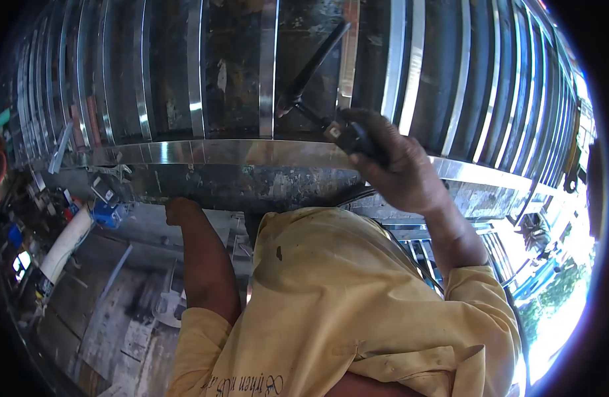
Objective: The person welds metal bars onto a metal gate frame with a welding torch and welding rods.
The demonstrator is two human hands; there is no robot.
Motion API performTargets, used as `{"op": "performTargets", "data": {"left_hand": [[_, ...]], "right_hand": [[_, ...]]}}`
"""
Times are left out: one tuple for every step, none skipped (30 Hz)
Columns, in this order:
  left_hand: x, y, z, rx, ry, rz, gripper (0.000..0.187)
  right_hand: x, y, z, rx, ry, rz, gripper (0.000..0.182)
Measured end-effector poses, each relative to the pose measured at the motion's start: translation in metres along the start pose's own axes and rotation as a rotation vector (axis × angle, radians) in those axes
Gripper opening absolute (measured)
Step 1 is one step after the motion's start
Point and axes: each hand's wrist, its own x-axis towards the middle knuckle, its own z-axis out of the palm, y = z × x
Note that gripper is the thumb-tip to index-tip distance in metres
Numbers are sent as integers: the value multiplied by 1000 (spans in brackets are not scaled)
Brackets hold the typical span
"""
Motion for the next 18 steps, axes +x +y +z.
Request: {"op": "performTargets", "data": {"left_hand": [[-1,1,0,7,-6,-11,33],[-2,3,-2,18,-16,-25,33],[-3,5,-2,26,-28,-33,33],[-3,5,-5,29,-34,-42,33],[-4,5,-4,36,-40,-47,33],[-3,5,-4,39,-44,-54,33],[-3,4,-3,45,-50,-57,33],[-4,4,-2,49,-51,-62,33],[-5,4,-2,50,-50,-65,33],[-6,5,-2,52,-53,-66,33],[-4,5,-1,56,-57,-65,34],[-3,3,1,61,-62,-69,34],[3,2,5,76,-82,-57,34],[8,1,8,91,-102,-45,34],[12,0,10,107,-121,-32,34],[15,-1,14,100,-100,-36,34],[14,0,14,91,-79,-39,33],[13,0,14,82,-59,-43,32]], "right_hand": [[6,1,8,-18,-26,-2,57],[10,-3,11,-52,-83,63,57],[13,-6,15,-88,-140,126,57],[15,-4,21,-73,-113,90,57],[16,-1,25,-87,-120,63,58],[16,4,29,-97,-124,38,59],[17,10,33,-108,-127,12,60],[16,16,37,-78,-147,20,60],[15,20,41,-74,-147,-1,60],[15,23,44,-70,-146,-22,60],[15,25,46,-66,-144,-42,60],[16,25,46,-82,-148,-52,60],[16,25,47,-98,-151,-61,60],[17,24,47,-112,-153,-69,60],[17,23,47,-108,-161,-54,59],[18,21,47,-104,-169,-39,59],[19,20,45,-101,-177,-23,59],[20,19,44,-100,-189,-15,59]]}}
